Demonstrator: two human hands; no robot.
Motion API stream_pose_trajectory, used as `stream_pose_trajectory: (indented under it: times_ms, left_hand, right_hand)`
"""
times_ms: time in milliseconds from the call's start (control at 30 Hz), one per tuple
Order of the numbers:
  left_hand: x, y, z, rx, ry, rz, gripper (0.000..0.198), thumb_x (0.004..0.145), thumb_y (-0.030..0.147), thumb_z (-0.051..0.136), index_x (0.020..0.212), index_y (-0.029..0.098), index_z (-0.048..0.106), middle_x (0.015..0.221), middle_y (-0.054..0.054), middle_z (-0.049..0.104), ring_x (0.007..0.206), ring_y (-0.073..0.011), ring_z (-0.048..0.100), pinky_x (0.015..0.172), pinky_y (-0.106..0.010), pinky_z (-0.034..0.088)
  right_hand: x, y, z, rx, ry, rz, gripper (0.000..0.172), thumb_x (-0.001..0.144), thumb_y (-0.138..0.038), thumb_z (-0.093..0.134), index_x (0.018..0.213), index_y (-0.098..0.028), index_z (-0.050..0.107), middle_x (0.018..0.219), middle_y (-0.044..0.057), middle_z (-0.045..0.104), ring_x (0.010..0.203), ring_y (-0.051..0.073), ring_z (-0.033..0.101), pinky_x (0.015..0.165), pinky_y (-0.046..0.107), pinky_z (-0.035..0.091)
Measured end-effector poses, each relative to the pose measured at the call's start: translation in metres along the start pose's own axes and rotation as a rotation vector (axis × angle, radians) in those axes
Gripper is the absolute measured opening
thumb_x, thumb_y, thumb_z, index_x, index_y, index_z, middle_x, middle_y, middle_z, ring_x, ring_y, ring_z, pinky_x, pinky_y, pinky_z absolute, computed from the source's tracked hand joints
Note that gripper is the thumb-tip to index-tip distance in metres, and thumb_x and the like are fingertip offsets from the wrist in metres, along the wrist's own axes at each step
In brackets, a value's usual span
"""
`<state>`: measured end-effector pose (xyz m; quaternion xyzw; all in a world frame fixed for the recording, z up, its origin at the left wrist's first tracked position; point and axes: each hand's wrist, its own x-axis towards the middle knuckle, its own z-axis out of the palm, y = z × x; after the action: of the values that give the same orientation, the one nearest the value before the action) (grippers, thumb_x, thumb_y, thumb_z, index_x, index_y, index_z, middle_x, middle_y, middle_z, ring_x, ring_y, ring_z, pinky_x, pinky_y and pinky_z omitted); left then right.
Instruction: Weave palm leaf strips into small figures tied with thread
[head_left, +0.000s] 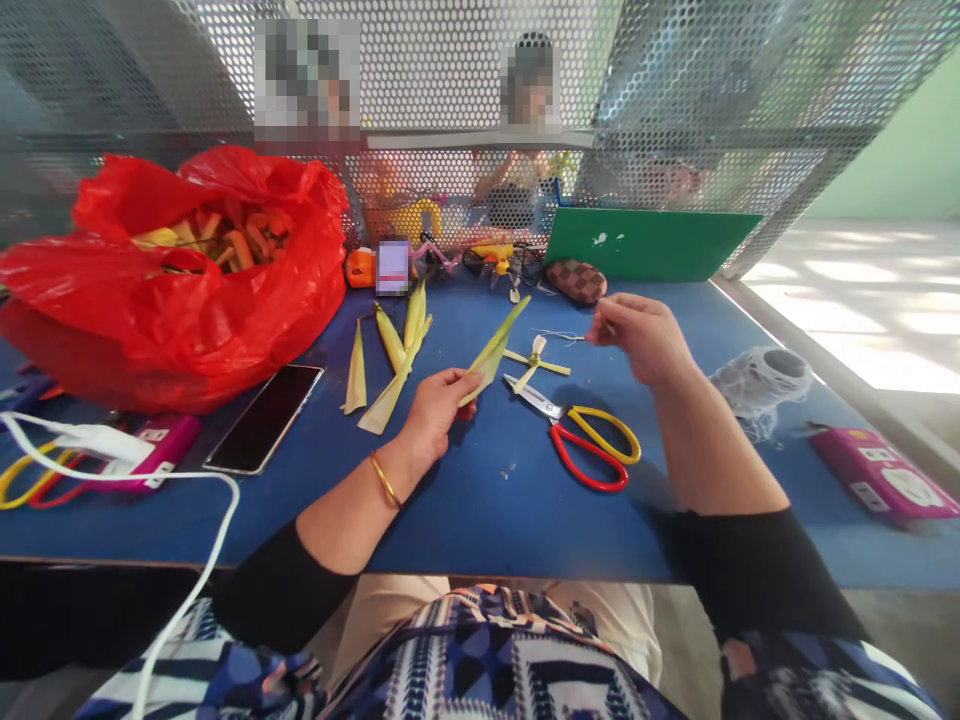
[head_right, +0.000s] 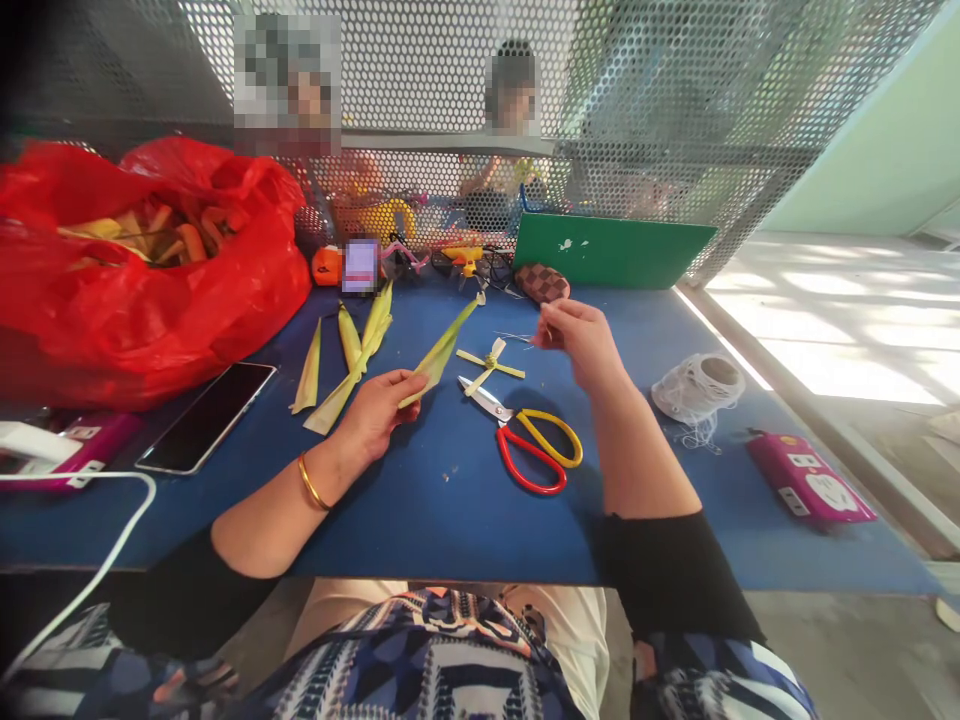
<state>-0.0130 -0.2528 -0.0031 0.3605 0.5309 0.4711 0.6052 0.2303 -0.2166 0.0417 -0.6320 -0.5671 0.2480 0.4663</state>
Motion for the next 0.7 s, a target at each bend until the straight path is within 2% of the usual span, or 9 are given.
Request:
stream_pose_trajectory:
  times_ms: [100,167,200,267,333,433,533,633,700]
  left_hand:
    - [-0.004,0.002,0.002,0.093,-0.029,0.091,0.026,0.054,0.036,0.079,0.058,0.017,0.063,0.045,0.005,0.049,0.041,-0.0061,0.042,0.043,-0.020,0.035]
    - [-0.006,0.002,0.003,0.164,-0.065,0.133,0.027,0.054,0.039,0.079,0.056,0.017,0.064,0.045,0.005,0.050,0.041,-0.0061,0.041,0.042,-0.020,0.033]
    - [-0.007,0.002,0.003,0.195,-0.087,0.147,0.027,0.054,0.040,0.078,0.056,0.017,0.064,0.045,0.005,0.050,0.042,-0.0062,0.040,0.042,-0.020,0.032]
    - [-0.007,0.001,0.003,0.240,-0.132,0.173,0.028,0.055,0.042,0.077,0.056,0.017,0.065,0.047,0.004,0.051,0.044,-0.0062,0.039,0.043,-0.020,0.031]
    - [-0.006,0.001,0.001,0.267,-0.172,0.195,0.026,0.056,0.041,0.077,0.057,0.017,0.066,0.049,0.004,0.052,0.047,-0.0065,0.040,0.045,-0.019,0.032]
    - [-0.004,0.002,-0.002,0.270,-0.203,0.193,0.023,0.054,0.036,0.078,0.061,0.017,0.068,0.053,0.003,0.057,0.051,-0.0081,0.045,0.047,-0.020,0.035]
    - [-0.001,0.004,-0.005,0.214,-0.192,0.177,0.023,0.050,0.031,0.080,0.064,0.017,0.068,0.056,0.002,0.061,0.053,-0.0099,0.051,0.049,-0.021,0.039]
    - [0.001,0.006,-0.006,0.090,-0.130,0.142,0.026,0.051,0.032,0.080,0.065,0.016,0.066,0.059,0.001,0.062,0.056,-0.0105,0.056,0.053,-0.022,0.043]
    - [0.003,0.005,-0.005,-0.032,-0.076,0.099,0.027,0.053,0.033,0.080,0.068,0.016,0.065,0.062,0.001,0.063,0.058,-0.0106,0.058,0.056,-0.022,0.045]
  right_hand:
    - [0.006,0.007,-0.005,-0.240,0.176,-0.060,0.017,0.079,-0.031,0.064,0.081,-0.014,0.068,0.103,0.021,0.066,0.106,0.034,0.060,0.085,0.047,0.048]
    - [-0.003,0.001,0.005,-0.347,0.141,-0.271,0.026,0.081,-0.030,0.062,0.100,-0.015,0.069,0.118,0.020,0.064,0.116,0.033,0.056,0.093,0.048,0.044]
    - [-0.010,-0.005,0.013,-0.385,0.067,-0.418,0.028,0.084,-0.032,0.059,0.107,-0.019,0.069,0.121,0.016,0.065,0.116,0.030,0.056,0.096,0.047,0.043]
    - [-0.026,-0.016,0.032,-0.416,-0.223,-0.701,0.024,0.087,-0.032,0.058,0.107,-0.024,0.069,0.116,0.009,0.069,0.111,0.025,0.059,0.100,0.042,0.040]
    - [-0.041,-0.023,0.049,-0.526,-0.420,-0.806,0.016,0.090,-0.027,0.056,0.093,-0.023,0.071,0.095,0.007,0.073,0.096,0.023,0.063,0.100,0.041,0.036]
    - [-0.052,-0.025,0.060,-0.665,-0.499,-0.736,0.023,0.093,-0.024,0.050,0.082,-0.020,0.070,0.082,0.006,0.071,0.078,0.019,0.062,0.081,0.034,0.038]
    - [-0.052,-0.024,0.057,-0.681,-0.384,-0.560,0.024,0.092,-0.025,0.046,0.083,-0.019,0.068,0.084,0.007,0.070,0.070,0.017,0.057,0.063,0.029,0.031]
    - [-0.050,-0.027,0.054,-0.550,-0.310,-0.365,0.021,0.089,-0.023,0.048,0.075,-0.020,0.063,0.069,0.003,0.064,0.062,0.015,0.051,0.058,0.027,0.028]
    - [-0.052,-0.029,0.057,-0.400,-0.359,-0.272,0.020,0.086,-0.021,0.049,0.069,-0.020,0.059,0.061,0.000,0.058,0.059,0.013,0.049,0.058,0.026,0.030]
